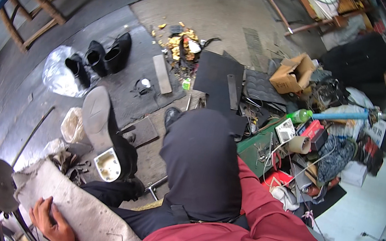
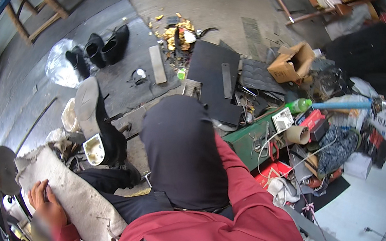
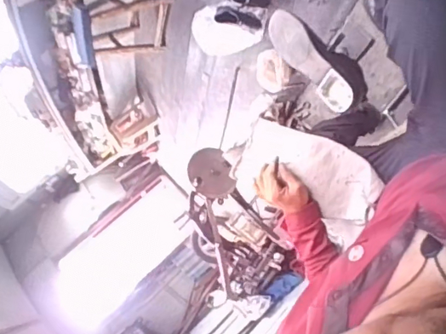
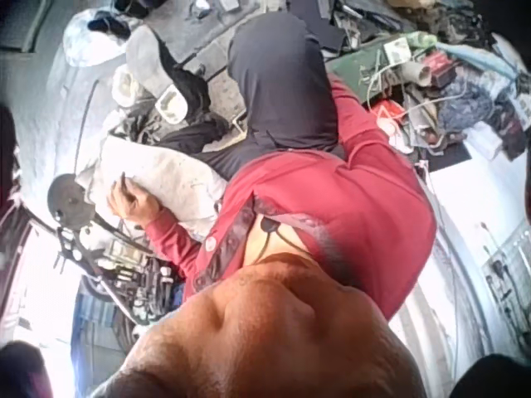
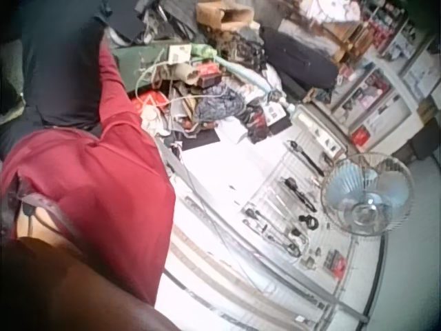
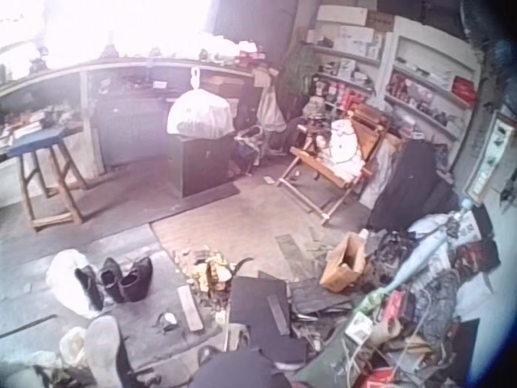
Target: The person uses a metal scraper to trim and smooth the sole edges of a black leather shoe. They repeatedly scrape the sole perimeter, rotate the shoe to access different areas, and inspect the sole. The person then picks up a second shoe and a piece of black rubber material, preparing to continue the repair.
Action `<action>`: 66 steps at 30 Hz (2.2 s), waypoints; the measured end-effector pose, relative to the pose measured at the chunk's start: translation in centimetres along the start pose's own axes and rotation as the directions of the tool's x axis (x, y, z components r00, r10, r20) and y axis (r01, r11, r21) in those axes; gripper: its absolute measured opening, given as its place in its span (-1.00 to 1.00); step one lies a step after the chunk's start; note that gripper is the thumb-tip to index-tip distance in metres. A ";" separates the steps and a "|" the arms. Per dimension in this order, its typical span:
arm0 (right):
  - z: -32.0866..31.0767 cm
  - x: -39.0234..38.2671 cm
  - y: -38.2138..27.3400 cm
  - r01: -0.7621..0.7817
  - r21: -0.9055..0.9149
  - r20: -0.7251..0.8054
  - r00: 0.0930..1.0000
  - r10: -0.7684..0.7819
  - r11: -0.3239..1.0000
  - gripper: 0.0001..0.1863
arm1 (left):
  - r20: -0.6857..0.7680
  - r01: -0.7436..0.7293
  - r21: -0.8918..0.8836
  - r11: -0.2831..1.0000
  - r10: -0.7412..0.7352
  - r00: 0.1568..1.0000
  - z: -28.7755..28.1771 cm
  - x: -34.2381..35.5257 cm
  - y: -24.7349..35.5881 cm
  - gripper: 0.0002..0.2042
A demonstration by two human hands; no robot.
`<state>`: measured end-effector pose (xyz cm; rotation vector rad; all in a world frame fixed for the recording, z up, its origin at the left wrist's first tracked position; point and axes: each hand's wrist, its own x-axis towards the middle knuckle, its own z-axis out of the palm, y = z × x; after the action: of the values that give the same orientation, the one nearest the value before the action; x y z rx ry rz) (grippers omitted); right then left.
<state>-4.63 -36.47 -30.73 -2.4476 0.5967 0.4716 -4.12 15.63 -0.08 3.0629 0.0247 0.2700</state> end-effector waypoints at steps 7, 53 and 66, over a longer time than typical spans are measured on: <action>-0.3 1.1 -1.7 0.060 0.108 -0.044 0.997 -0.056 0.992 -0.78 | -0.108 -0.120 -0.181 0.976 0.101 0.989 1.6 0.2 -1.7 -0.82; -15.8 20.2 7.6 -0.356 -0.125 -0.248 0.915 0.318 0.926 -0.61 | 0.102 -0.059 0.009 0.998 0.058 0.993 0.9 4.5 4.4 -0.82; -18.1 12.4 7.7 0.008 0.988 -0.084 0.863 0.497 0.152 -0.71 | 0.067 -0.084 0.006 0.996 0.084 0.994 1.0 3.7 2.8 -0.83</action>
<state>5.40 -56.80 -25.73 -1.0837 1.0749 -0.3273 -0.28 12.88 -0.25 3.0842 -0.1067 0.1731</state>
